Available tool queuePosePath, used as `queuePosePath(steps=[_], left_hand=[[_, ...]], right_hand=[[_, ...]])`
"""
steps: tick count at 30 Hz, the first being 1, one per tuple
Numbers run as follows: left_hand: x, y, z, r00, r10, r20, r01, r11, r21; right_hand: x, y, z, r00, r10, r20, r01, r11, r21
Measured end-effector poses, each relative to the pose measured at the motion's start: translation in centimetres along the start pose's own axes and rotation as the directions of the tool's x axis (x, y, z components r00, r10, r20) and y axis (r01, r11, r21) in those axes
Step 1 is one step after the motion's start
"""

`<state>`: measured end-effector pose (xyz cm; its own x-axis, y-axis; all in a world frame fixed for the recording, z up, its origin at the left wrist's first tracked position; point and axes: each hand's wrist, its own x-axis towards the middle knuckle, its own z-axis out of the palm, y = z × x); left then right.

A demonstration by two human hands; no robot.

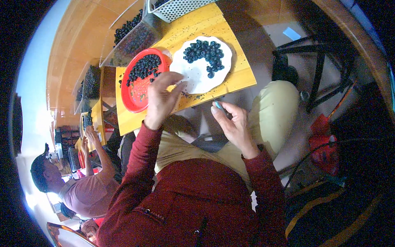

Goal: Removing stems and cleaning small dark berries on a table using a small tool.

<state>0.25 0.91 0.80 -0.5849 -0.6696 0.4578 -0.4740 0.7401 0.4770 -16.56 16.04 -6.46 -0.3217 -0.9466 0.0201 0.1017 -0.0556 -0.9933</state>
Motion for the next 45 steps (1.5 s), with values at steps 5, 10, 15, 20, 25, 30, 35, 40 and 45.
queuePosePath(steps=[5,10,15,20,25,30,35,40,45], left_hand=[[2.3,2.4,2.7,0.978,0.078,0.194,-0.079,0.997,-0.001],[3.2,1.7,3.6,0.946,0.121,0.302,-0.163,0.979,0.118],[3.7,0.9,3.2,0.915,0.087,0.395,-0.105,0.994,0.025],[3.9,0.6,3.1,0.907,0.074,0.414,-0.054,0.997,-0.059],[3.9,1.0,2.6,0.889,0.027,0.457,-0.004,0.999,-0.05],[3.3,0.9,2.3,0.918,0.025,0.395,0.063,0.976,-0.207],[2.3,1.1,2.1,0.935,-0.069,0.347,0.227,0.869,-0.44],[1.3,-0.1,1.9,0.941,-0.193,0.279,0.334,0.673,-0.66],[0.0,-0.1,1.4,0.865,-0.334,0.374,0.447,0.173,-0.878]], right_hand=[[-0.2,0.4,-0.6,0.999,-0.005,-0.037,0.004,1.0,-0.013],[-0.5,0.3,-1.1,0.997,-0.01,-0.082,0.008,1.0,-0.028],[-0.6,0.5,-1.2,0.994,0.011,-0.107,-0.009,1.0,0.017],[-0.5,0.3,-1.3,0.993,0.055,-0.108,-0.05,0.998,0.047],[-0.4,0.4,-1.2,0.992,0.039,-0.116,-0.037,0.999,0.023],[-0.4,0.9,-0.9,0.995,0.031,-0.1,-0.024,0.998,0.066],[-0.5,1.0,-1.0,0.994,0.002,-0.106,0.003,0.999,0.045],[-0.5,0.6,-0.7,0.993,0.035,-0.11,-0.026,0.997,0.076],[-0.5,0.8,-0.4,0.991,0.073,-0.111,-0.062,0.993,0.095]])
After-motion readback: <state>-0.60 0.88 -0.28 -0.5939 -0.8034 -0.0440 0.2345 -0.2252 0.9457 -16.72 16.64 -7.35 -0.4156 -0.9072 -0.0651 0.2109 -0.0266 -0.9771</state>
